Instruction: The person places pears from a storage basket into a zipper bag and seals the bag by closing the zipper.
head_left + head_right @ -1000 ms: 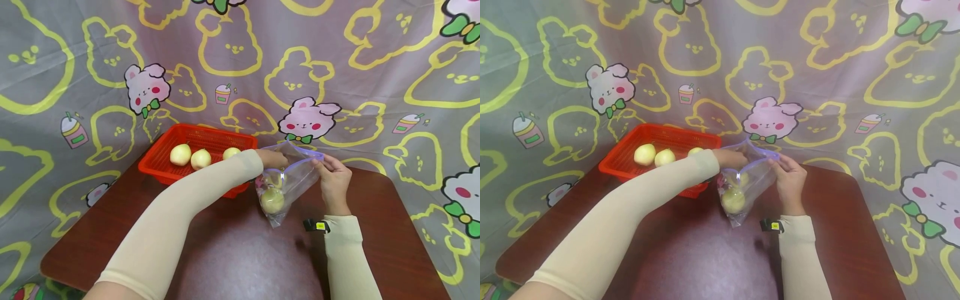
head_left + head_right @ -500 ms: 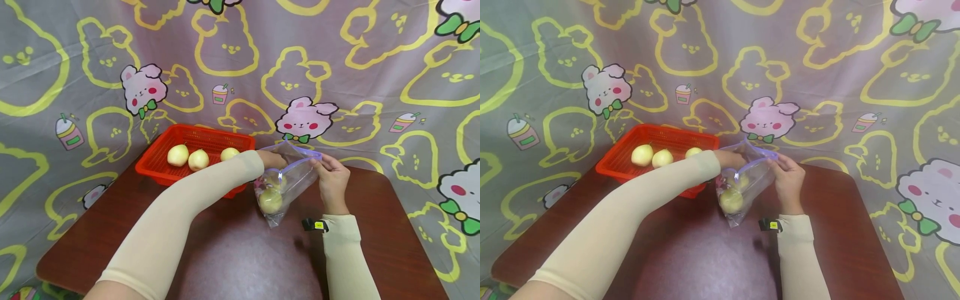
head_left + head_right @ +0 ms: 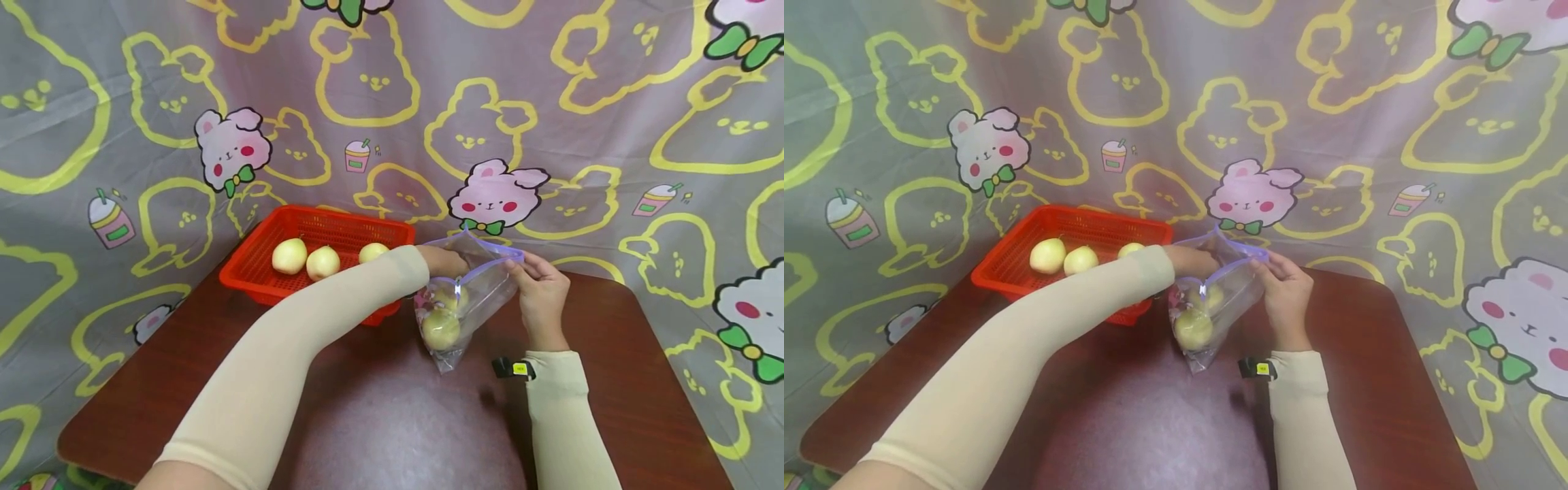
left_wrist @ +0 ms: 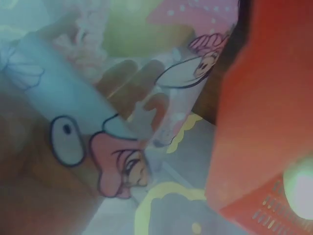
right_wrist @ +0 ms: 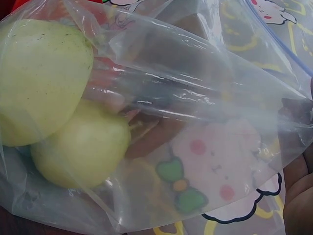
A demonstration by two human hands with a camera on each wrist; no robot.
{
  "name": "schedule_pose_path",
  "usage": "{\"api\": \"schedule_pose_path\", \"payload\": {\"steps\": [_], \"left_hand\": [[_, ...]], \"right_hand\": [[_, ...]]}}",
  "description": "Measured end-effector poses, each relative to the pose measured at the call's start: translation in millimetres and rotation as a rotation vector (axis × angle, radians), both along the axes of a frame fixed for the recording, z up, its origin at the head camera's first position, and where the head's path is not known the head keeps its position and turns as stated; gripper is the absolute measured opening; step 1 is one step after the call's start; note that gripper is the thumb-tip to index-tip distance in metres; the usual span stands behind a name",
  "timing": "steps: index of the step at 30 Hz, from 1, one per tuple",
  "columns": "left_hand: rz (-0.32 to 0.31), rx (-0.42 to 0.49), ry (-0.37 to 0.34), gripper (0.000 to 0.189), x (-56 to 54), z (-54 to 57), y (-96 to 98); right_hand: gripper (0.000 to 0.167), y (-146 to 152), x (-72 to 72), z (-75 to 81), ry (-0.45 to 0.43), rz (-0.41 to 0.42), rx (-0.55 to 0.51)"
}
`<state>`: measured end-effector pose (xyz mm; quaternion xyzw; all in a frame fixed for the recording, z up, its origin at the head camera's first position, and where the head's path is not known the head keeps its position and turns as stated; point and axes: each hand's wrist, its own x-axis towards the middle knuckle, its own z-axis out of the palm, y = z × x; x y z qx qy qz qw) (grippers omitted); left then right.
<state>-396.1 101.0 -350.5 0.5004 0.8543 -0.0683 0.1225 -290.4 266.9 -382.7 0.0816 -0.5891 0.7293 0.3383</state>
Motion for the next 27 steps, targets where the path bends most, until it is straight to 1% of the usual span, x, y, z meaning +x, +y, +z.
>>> {"api": "schedule_pose_path", "payload": {"steps": [1,2,3,5,7,9,12,18,21,24,27], "left_hand": [[-0.017,-0.014,0.007,0.017,-0.2,1.6,-0.5],[-0.023,-0.017,0.008,0.016,0.7,3.8,-1.2],[-0.028,-0.015,0.002,0.016,-1.0,4.3,-1.5],[-0.045,-0.015,-0.01,0.024,-3.8,7.9,-2.5],[-0.039,-0.005,-0.035,0.026,-4.4,13.1,-3.7],[-0.018,0.019,-0.066,0.028,-4.2,18.1,-5.1],[0.017,0.036,-0.098,0.031,4.4,30.4,-8.5],[0.065,0.1,-0.14,0.031,19.2,54.5,-14.1],[0.058,0.121,-0.148,0.03,22.4,63.1,-16.2],[0.028,0.15,-0.151,0.028,22.8,69.9,-19.1],[0.028,0.177,-0.171,0.032,23.3,76.8,-24.6]], "right_hand": [[0.029,-0.4,0.3,-0.2,-0.002,-0.002,-0.001],[0.028,-0.9,0.6,-0.3,-0.002,-0.001,-0.005],[0.028,-1.3,0.9,-0.3,-0.001,-0.003,-0.009],[0.028,-1.9,0.9,-0.1,-0.006,-0.009,-0.017],[0.028,-2.3,0.9,0.6,-0.012,-0.019,-0.019],[0.029,-2.2,0.8,1.2,-0.022,-0.032,-0.01],[0.03,-2.3,1.2,2.0,-0.024,-0.034,0.003],[0.03,-2.3,2.4,2.9,0.007,-0.003,-0.001],[0.029,-2.2,2.8,3.1,0.019,0.013,-0.009],[0.029,-2.1,3.3,3.4,0.019,0.009,0.0],[0.03,-1.9,3.1,4.1,0.022,0.008,0.006]]}}
